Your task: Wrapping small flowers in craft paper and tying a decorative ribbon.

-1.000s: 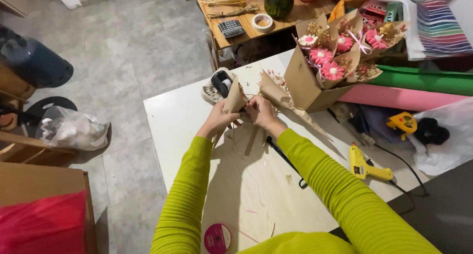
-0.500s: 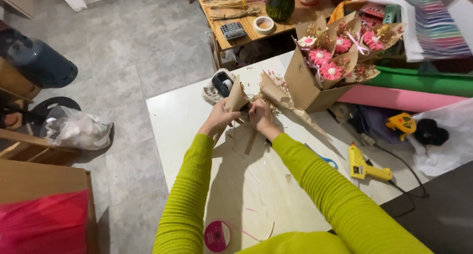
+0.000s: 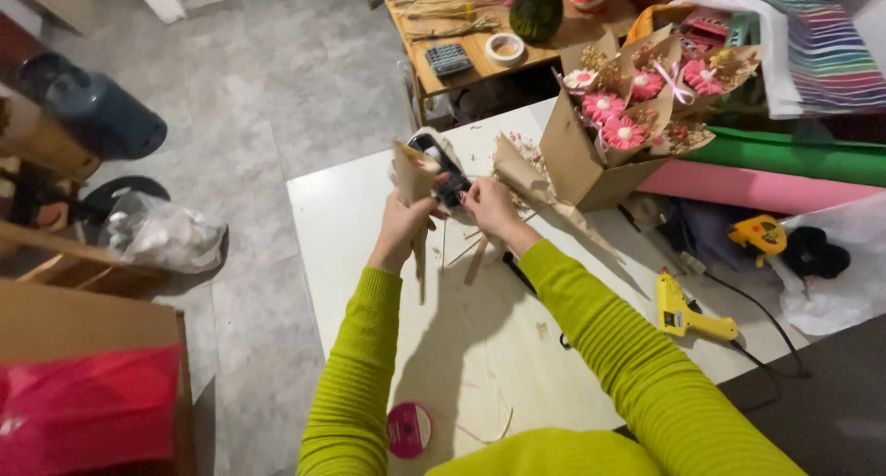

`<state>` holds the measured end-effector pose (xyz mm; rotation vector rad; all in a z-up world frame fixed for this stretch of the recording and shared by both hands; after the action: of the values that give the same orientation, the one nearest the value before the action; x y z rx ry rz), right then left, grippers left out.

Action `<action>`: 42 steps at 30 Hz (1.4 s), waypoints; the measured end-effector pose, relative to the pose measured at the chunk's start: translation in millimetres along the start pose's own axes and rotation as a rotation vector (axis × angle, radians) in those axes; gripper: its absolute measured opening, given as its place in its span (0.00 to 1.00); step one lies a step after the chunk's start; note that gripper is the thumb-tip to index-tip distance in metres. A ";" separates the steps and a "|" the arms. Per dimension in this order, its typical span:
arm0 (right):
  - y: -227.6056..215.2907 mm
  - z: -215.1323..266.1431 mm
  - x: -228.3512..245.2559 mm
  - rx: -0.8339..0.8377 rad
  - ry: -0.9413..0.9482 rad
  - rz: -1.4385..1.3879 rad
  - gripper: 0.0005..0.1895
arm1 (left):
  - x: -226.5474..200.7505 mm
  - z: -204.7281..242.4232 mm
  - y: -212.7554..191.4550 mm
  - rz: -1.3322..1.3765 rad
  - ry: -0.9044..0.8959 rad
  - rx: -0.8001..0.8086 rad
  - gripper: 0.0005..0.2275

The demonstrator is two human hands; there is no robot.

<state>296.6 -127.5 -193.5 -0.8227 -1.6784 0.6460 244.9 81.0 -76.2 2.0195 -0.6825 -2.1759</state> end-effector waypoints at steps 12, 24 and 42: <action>-189.3 210.4 194.4 -0.326 -0.694 -0.266 0.36 | -42.6 148.2 70.0 0.681 0.417 -0.491 0.14; -196.7 258.3 171.5 0.394 -0.177 -0.826 0.47 | -51.2 232.7 116.6 0.676 0.441 -0.196 0.16; -191.8 285.3 156.5 0.330 -0.067 -1.060 0.38 | -40.0 250.3 113.8 0.620 0.241 -0.060 0.09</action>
<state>-41.1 -121.7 -24.1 0.3567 -1.7170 0.1770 -18.3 57.8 10.0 1.6933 -1.0210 -1.5548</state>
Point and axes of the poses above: each hand's wrist, its own z-axis away from the middle knuckle, its own y-axis out of the palm, x = y × z, the point moved 2 cm from there along -z, towards the middle knuckle, and after that the axes turned 10 degrees about z, right-handed, at the moved point
